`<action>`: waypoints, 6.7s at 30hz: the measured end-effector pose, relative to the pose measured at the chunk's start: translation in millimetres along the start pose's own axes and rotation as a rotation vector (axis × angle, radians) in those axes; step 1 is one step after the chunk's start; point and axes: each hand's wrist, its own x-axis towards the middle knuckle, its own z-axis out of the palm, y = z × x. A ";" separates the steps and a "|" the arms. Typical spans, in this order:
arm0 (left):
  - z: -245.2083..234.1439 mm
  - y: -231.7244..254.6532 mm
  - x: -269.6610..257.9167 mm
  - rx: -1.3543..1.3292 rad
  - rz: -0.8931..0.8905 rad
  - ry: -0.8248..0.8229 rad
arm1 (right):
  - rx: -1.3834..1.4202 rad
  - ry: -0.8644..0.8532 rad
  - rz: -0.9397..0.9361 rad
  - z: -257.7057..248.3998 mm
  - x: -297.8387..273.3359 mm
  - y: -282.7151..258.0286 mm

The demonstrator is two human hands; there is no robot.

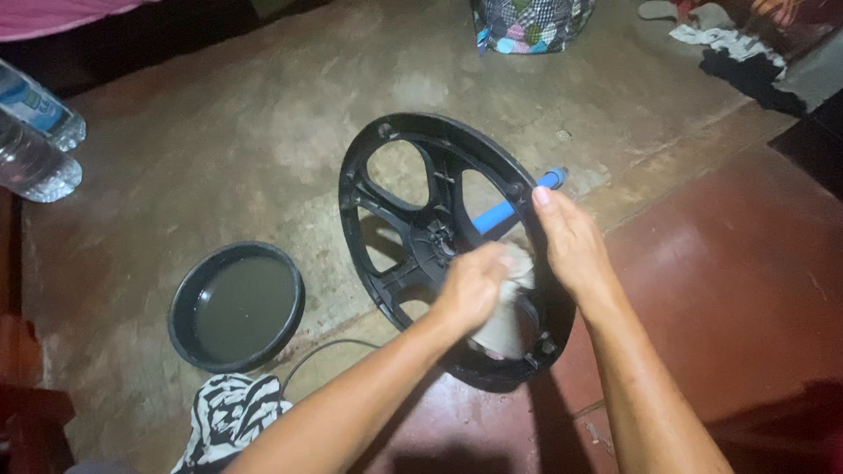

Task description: The person scrubs a black plastic fan cover with a yellow toothbrush, then wipes it with a cloth dipped in a basin of water. The person repeatedly scrubs and wipes the cover, rotating it to clean different sections.

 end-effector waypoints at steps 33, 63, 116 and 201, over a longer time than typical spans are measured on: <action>20.9 -46.2 -36.5 -0.033 0.154 0.118 | 0.179 -0.017 0.342 -0.9 -8.7 4.1; -85.1 -58.2 -16.5 -1.100 -0.521 -0.247 | 0.325 0.046 0.347 -6.3 -20.5 39.1; 16.9 -69.7 -16.1 0.034 0.240 -0.022 | 0.429 0.046 0.309 20.7 -2.0 37.2; -114.9 108.8 -31.7 0.441 0.237 -0.036 | 0.833 -0.312 0.698 -36.8 37.0 -82.1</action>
